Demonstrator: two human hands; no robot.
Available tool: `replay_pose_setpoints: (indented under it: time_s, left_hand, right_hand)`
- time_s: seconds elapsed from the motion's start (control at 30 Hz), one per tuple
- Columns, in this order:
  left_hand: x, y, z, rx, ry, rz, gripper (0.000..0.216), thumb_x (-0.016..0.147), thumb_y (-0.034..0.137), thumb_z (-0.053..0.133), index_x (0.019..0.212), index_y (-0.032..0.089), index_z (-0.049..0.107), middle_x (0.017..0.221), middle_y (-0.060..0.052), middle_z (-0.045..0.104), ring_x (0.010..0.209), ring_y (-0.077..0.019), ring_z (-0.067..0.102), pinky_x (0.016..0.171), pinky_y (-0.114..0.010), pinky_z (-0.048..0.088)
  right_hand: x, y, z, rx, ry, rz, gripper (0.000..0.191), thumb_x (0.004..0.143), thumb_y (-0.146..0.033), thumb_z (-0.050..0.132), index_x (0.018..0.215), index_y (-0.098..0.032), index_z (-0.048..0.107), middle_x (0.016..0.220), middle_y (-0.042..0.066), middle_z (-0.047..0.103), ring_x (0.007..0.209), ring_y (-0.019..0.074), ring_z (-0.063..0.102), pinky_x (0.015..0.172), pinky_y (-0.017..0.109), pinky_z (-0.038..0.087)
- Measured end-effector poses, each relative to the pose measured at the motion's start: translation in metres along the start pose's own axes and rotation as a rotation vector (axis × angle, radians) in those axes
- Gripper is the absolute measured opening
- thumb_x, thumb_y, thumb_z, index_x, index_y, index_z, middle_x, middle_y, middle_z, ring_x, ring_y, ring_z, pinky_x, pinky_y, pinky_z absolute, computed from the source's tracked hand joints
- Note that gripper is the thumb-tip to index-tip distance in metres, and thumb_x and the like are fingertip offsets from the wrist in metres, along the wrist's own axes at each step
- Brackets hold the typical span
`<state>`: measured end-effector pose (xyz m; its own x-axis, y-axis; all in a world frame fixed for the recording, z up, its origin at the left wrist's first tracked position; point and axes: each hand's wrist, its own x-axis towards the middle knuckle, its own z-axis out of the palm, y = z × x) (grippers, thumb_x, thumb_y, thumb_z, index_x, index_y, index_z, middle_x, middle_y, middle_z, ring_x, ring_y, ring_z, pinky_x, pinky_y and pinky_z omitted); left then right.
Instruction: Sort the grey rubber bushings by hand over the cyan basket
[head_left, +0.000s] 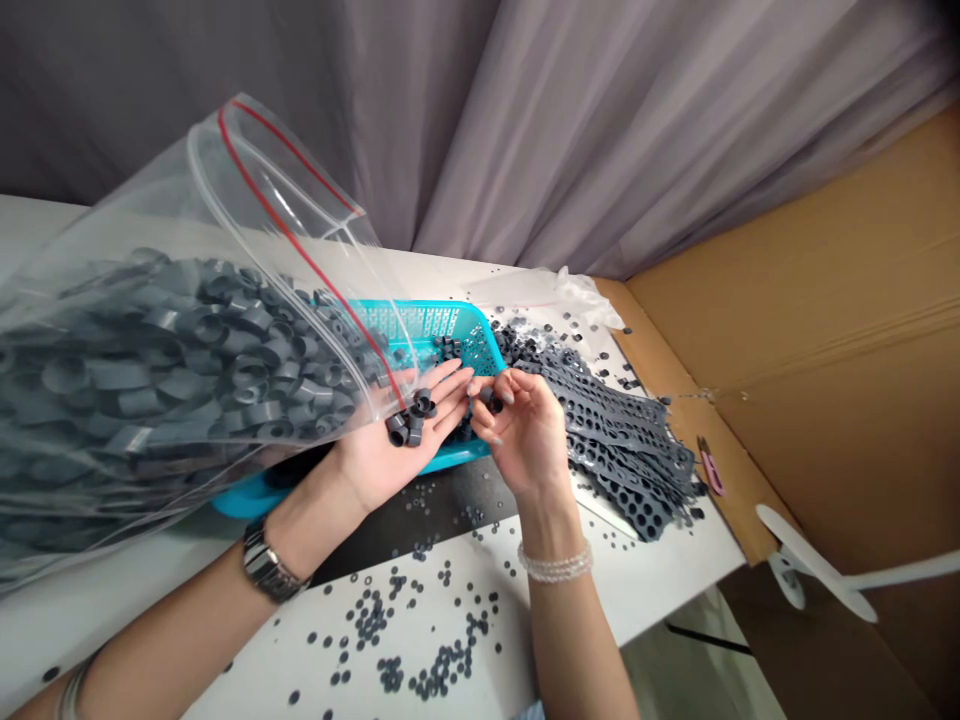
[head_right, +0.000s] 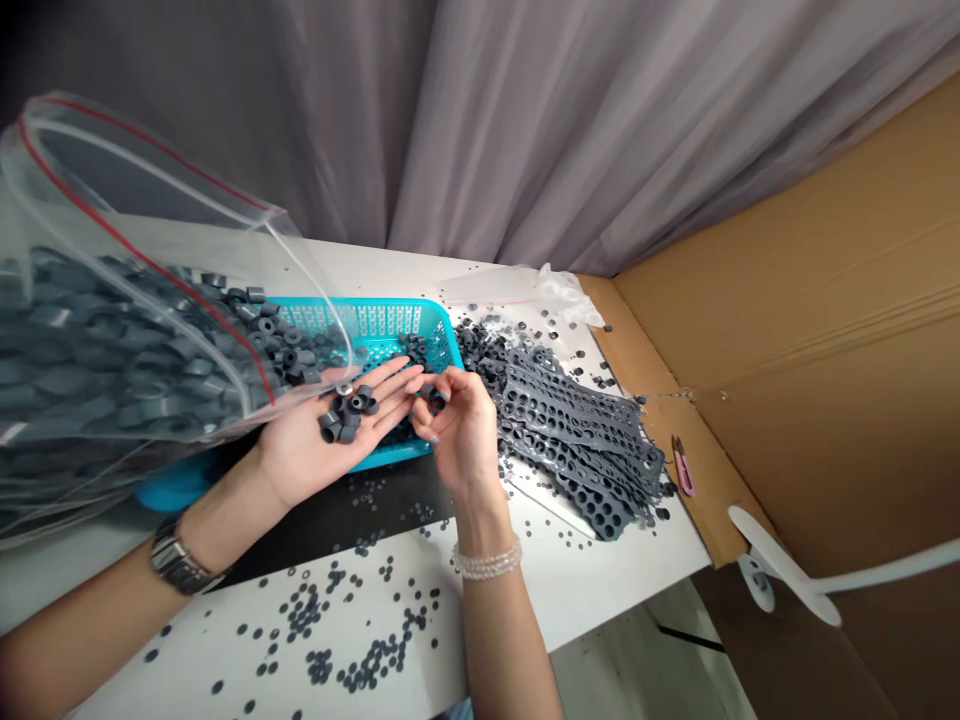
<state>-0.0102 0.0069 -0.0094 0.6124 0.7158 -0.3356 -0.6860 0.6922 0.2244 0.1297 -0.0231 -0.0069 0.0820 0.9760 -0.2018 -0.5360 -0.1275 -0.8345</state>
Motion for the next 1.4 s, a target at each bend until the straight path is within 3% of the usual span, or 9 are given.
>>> replay_pose_setpoints:
  time_s: [0.2, 0.33, 0.47, 0.6, 0.8, 1.03, 1.4]
  left_hand:
    - [0.003, 0.000, -0.004, -0.016, 0.028, 0.000, 0.051, 0.089, 0.023, 0.034, 0.134, 0.002, 0.036, 0.127, -0.020, 0.054, 0.117, -0.0242, 0.052, 0.097, -0.033, 0.045]
    - [0.007, 0.001, -0.006, -0.001, 0.111, -0.009, 0.044, 0.089, 0.018, 0.036, 0.131, 0.006, 0.044, 0.123, -0.015, 0.059, 0.108, -0.0196, 0.059, 0.082, -0.026, 0.053]
    - [0.008, 0.000, -0.003, -0.021, 0.120, -0.006, 0.044, 0.087, 0.015, 0.038, 0.129, 0.005, 0.045, 0.122, -0.015, 0.059, 0.106, -0.0185, 0.059, 0.083, -0.025, 0.053]
    - [0.010, -0.001, -0.003, -0.063, 0.125, -0.008, 0.042, 0.087, 0.012, 0.038, 0.128, 0.005, 0.045, 0.116, -0.017, 0.062, 0.103, -0.0195, 0.061, 0.083, -0.027, 0.052]
    - [0.010, -0.002, -0.006, -0.123, 0.133, 0.008, 0.039, 0.088, 0.012, 0.037, 0.125, 0.005, 0.048, 0.102, -0.015, 0.065, 0.095, -0.0209, 0.063, 0.083, -0.032, 0.053]
    - [0.008, -0.002, -0.001, -0.085, 0.145, 0.016, 0.039, 0.084, 0.003, 0.038, 0.121, 0.004, 0.052, 0.086, -0.010, 0.068, 0.084, -0.0165, 0.065, 0.081, -0.027, 0.054]
    - [0.008, -0.001, -0.006, -0.048, 0.117, 0.003, 0.043, 0.082, 0.004, 0.043, 0.124, 0.006, 0.053, 0.092, -0.012, 0.068, 0.084, -0.0164, 0.065, 0.081, -0.026, 0.054]
  right_hand:
    - [-0.005, 0.006, 0.007, -0.250, 0.024, -0.109, 0.029, 0.081, -0.034, 0.058, 0.067, -0.022, 0.036, 0.049, -0.011, 0.026, 0.039, 0.0050, 0.016, 0.038, 0.021, 0.014]
    - [-0.010, 0.009, 0.014, -0.734, -0.034, -0.249, 0.014, 0.079, -0.032, 0.063, 0.079, -0.021, 0.054, 0.054, -0.007, 0.039, 0.047, 0.0082, 0.034, 0.048, 0.023, 0.029]
    - [-0.009, 0.012, 0.013, -1.010, -0.068, -0.297, 0.014, 0.082, -0.030, 0.058, 0.075, -0.017, 0.061, 0.057, -0.005, 0.044, 0.053, 0.0096, 0.037, 0.053, 0.024, 0.032]
    - [-0.004, 0.011, 0.005, -1.074, -0.029, -0.282, 0.015, 0.084, -0.027, 0.054, 0.075, -0.016, 0.061, 0.055, -0.005, 0.043, 0.052, 0.0092, 0.036, 0.051, 0.023, 0.030]
    - [-0.003, 0.008, 0.000, -1.122, 0.133, -0.315, 0.013, 0.085, -0.028, 0.052, 0.082, -0.018, 0.059, 0.050, -0.007, 0.033, 0.046, 0.0089, 0.030, 0.046, 0.023, 0.024]
    - [-0.006, 0.007, 0.003, -1.121, 0.065, -0.361, 0.022, 0.088, -0.032, 0.049, 0.100, -0.020, 0.063, 0.053, -0.005, 0.036, 0.049, 0.0103, 0.031, 0.048, 0.024, 0.026]
    - [-0.012, -0.004, 0.002, -1.105, -0.043, -0.335, 0.026, 0.087, -0.026, 0.048, 0.108, -0.020, 0.062, 0.056, -0.006, 0.033, 0.051, 0.0108, 0.030, 0.051, 0.025, 0.027]
